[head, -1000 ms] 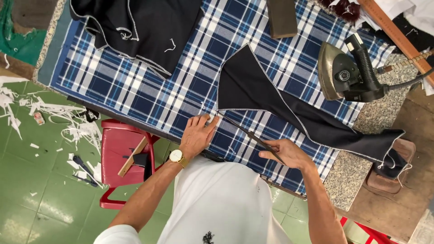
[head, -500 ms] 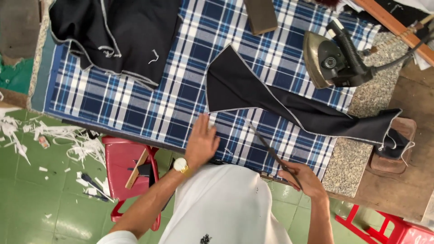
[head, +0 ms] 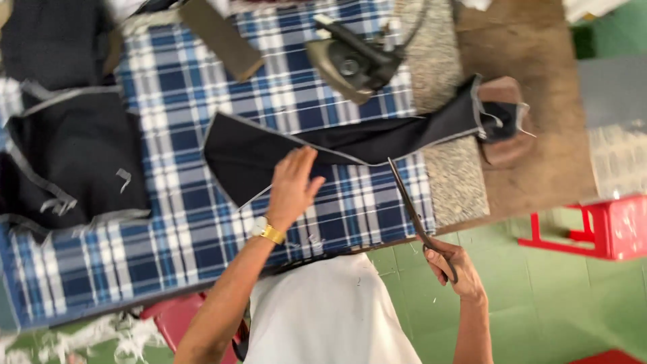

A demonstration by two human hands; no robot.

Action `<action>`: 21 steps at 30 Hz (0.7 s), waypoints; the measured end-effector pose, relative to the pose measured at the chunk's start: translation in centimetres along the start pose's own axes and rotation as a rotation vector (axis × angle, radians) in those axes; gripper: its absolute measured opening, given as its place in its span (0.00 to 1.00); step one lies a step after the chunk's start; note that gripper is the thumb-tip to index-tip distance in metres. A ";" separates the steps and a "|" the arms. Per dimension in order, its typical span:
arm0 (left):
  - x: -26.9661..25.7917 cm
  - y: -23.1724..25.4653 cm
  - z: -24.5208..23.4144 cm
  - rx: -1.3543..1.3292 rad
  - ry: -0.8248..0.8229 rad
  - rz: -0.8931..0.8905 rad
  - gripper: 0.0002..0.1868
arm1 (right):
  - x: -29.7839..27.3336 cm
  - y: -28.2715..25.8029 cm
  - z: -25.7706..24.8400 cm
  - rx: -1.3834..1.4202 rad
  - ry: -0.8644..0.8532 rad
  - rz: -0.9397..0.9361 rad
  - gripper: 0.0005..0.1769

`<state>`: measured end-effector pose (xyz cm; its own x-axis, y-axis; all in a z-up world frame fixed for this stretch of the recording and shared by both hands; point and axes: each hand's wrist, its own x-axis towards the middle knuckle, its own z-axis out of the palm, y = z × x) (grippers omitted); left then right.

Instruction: The person uses shears to cut black fabric pieces on a plaid-covered table. They repeatedly pick up fabric, position it, cut along marked lines, and set the cut pieces aside. An iron and other fabric scraps are visible on the table.

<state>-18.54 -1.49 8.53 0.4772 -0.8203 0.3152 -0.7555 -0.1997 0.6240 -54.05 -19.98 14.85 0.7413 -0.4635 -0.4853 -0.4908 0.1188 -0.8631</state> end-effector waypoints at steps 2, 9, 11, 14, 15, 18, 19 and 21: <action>1.7 -1.4 0.4 0.333 -0.120 0.091 0.37 | -1.0 -0.5 0.0 0.006 0.030 0.045 0.33; 2.1 -4.4 6.7 0.325 -0.126 0.117 0.19 | -0.4 3.3 -0.2 0.287 0.198 0.035 0.24; 1.8 -3.5 5.2 -0.065 -0.405 -0.169 0.16 | 0.1 3.3 -0.2 0.318 0.180 -0.031 0.26; -0.3 -3.1 -0.6 -0.279 -0.531 -0.442 0.17 | 0.8 1.9 0.1 0.386 0.135 -0.129 0.26; -0.6 -2.8 -3.1 -0.273 -0.528 -0.452 0.17 | 1.4 3.5 -0.2 0.390 0.124 -0.127 0.26; -2.9 -3.6 -10.1 -0.210 -0.415 -0.660 0.15 | 2.1 5.9 -0.4 0.473 0.087 -0.186 0.25; -4.5 -5.0 -12.1 -0.199 -0.320 -0.725 0.17 | 2.1 4.7 -0.1 0.507 0.068 -0.211 0.24; -8.4 -8.3 -16.0 -0.187 -0.212 -0.816 0.19 | 2.5 3.6 0.0 0.533 0.025 -0.223 0.23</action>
<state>-9.09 15.69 12.17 0.7305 -0.5454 -0.4109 -0.1182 -0.6936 0.7106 -53.94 -20.69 10.56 0.7860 -0.5480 -0.2861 -0.0208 0.4391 -0.8982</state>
